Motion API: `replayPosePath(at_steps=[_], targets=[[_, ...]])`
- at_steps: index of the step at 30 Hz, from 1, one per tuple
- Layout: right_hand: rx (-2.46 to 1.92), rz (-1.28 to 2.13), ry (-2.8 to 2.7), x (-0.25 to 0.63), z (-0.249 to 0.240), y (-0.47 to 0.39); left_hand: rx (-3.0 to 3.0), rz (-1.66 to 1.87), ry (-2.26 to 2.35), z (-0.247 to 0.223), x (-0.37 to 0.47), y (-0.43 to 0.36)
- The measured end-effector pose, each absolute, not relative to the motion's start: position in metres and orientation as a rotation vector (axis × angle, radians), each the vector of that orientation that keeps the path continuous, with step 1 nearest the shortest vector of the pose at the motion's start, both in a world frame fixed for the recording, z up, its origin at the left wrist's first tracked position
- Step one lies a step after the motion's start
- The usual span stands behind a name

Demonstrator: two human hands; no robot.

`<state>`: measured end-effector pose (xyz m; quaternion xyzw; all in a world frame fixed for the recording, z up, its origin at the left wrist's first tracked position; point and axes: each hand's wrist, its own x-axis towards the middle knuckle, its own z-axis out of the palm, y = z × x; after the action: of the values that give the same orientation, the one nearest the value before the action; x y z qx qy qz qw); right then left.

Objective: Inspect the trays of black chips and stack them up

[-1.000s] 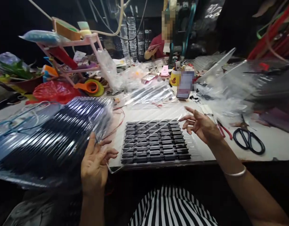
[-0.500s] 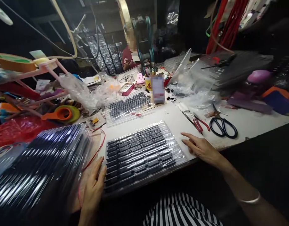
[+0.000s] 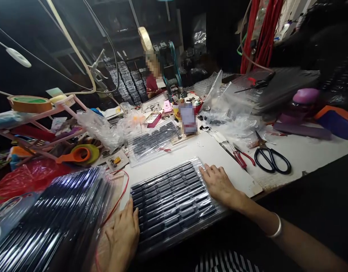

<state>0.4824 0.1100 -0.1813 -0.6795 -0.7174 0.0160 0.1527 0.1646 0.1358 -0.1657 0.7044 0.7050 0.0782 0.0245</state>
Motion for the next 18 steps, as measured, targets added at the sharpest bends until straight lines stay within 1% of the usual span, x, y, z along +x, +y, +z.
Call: replayPosePath(at_steps=[2,5,9,12,13,15,17,18], targets=[[-1.967,-0.01,-2.089,0.479,-0.181,0.111,2.256,0.162,2.173,-0.161,0.167,0.135],[-1.99,-0.048,-2.086,0.478,-0.18,0.099,2.339,0.198,2.12,-0.157,0.165,0.139],[-2.0,0.004,-1.959,0.494,-0.187,0.042,2.461,0.313,1.9,-0.162,0.169,0.151],[-1.952,0.224,-1.519,0.513,-0.197,-0.021,2.526,0.398,1.664,-0.169,0.196,0.159],[-1.924,0.34,-1.3,0.517,-0.201,-0.042,2.537,0.42,1.583,-0.17,0.209,0.159],[-1.786,0.677,-0.87,0.521,-0.209,-0.077,2.517,0.426,1.464,-0.172,0.235,0.158],[-1.566,0.966,-0.577,0.522,-0.219,-0.098,2.432,0.416,1.487,-0.173,0.255,0.157],[-1.48,1.048,-0.503,0.523,-0.225,-0.104,2.386,0.418,1.518,-0.174,0.261,0.158]])
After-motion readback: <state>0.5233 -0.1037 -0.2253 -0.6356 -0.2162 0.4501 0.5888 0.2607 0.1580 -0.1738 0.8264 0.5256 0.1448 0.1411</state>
